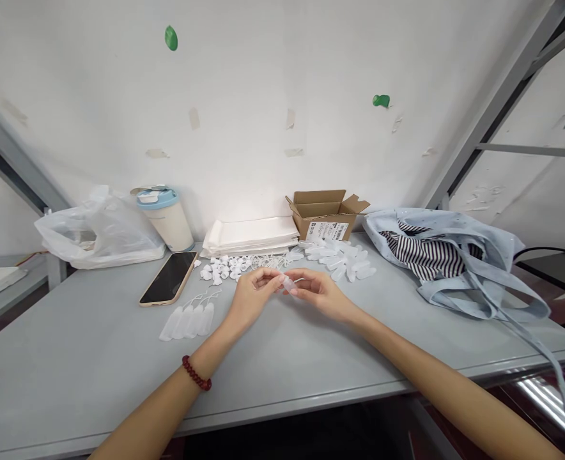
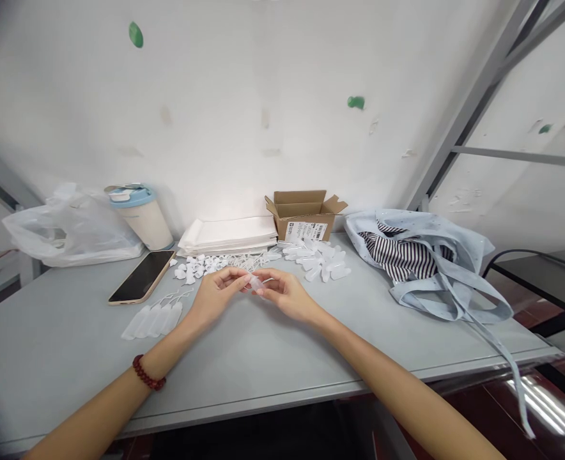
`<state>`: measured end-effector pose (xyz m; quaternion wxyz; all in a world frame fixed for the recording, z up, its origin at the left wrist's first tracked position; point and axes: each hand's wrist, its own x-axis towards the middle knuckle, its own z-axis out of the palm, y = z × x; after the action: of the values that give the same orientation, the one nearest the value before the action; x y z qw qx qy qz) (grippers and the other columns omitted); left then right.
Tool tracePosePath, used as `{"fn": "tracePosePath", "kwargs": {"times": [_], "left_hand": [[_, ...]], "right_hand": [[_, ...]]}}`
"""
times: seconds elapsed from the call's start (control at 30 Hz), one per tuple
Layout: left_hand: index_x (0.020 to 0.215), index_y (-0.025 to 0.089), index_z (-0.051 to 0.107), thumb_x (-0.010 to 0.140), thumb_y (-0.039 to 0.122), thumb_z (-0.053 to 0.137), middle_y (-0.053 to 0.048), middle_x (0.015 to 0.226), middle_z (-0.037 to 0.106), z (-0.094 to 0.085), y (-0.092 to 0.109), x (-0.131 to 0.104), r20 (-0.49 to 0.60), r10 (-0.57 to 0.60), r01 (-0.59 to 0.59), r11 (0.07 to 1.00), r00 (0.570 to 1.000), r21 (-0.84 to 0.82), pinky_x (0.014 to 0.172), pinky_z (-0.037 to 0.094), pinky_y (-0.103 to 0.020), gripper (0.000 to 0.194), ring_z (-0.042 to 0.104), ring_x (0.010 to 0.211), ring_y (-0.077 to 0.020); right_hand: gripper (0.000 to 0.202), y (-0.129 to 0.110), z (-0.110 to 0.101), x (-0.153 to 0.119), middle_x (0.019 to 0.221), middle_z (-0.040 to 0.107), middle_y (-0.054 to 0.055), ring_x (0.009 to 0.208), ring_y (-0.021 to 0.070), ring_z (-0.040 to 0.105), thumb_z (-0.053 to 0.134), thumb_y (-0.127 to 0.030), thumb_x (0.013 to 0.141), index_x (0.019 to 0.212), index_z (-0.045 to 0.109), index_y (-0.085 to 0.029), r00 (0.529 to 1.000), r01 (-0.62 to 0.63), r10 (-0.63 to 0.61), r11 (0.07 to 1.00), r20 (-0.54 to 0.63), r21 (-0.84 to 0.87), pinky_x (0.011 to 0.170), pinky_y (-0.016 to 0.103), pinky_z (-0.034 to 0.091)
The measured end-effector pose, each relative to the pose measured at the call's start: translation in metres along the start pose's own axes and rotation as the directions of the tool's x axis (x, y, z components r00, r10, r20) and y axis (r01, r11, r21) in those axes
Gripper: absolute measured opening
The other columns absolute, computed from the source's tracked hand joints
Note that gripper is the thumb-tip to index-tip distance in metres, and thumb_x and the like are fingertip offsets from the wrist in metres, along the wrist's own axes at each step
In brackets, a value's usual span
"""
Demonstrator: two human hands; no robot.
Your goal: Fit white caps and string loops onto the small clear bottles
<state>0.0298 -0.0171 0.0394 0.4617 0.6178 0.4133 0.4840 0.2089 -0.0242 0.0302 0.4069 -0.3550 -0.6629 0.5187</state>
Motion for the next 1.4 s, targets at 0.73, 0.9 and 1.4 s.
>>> {"fn": "tracePosePath", "kwargs": {"times": [0.73,0.9,1.4], "left_hand": [[0.077,0.016,0.068,0.077,0.038,0.060,-0.004,0.081,0.071,0.000,0.001,-0.002,0.024,-0.061,0.053,0.968,0.998,0.246,0.073,0.048,-0.029,0.023,0.063,0.079,-0.0189],[0.074,0.016,0.065,0.077,0.038,0.059,-0.003,0.078,0.069,0.003,-0.005,-0.001,-0.052,-0.026,0.041,0.943,0.998,0.331,0.070,0.047,-0.030,0.023,0.061,0.074,-0.0177],[0.097,0.019,0.065,0.084,0.022,0.056,-0.006,0.100,0.065,0.005,-0.007,-0.007,0.019,0.359,-0.339,0.859,0.933,0.383,0.065,0.053,-0.026,0.016,0.062,0.089,-0.0175]], "right_hand": [[0.024,0.009,0.002,0.001,0.096,0.067,0.008,0.087,0.0206,0.066,0.061,-0.032,0.081,0.102,0.059,-0.019,0.986,0.111,-0.140,0.955,-0.088,-0.274,0.079,0.038,0.053],[0.025,0.017,0.003,0.001,0.090,0.068,0.007,0.080,0.0200,0.064,0.063,-0.028,0.079,0.101,0.059,-0.020,0.937,0.257,-0.344,0.800,-0.063,-0.542,0.072,0.036,0.054],[0.026,0.002,0.000,0.003,0.087,0.068,0.004,0.082,0.0169,0.063,0.067,-0.036,0.078,0.099,0.064,-0.020,0.997,-0.070,0.077,0.958,-0.016,0.277,0.083,0.034,0.048]]}}
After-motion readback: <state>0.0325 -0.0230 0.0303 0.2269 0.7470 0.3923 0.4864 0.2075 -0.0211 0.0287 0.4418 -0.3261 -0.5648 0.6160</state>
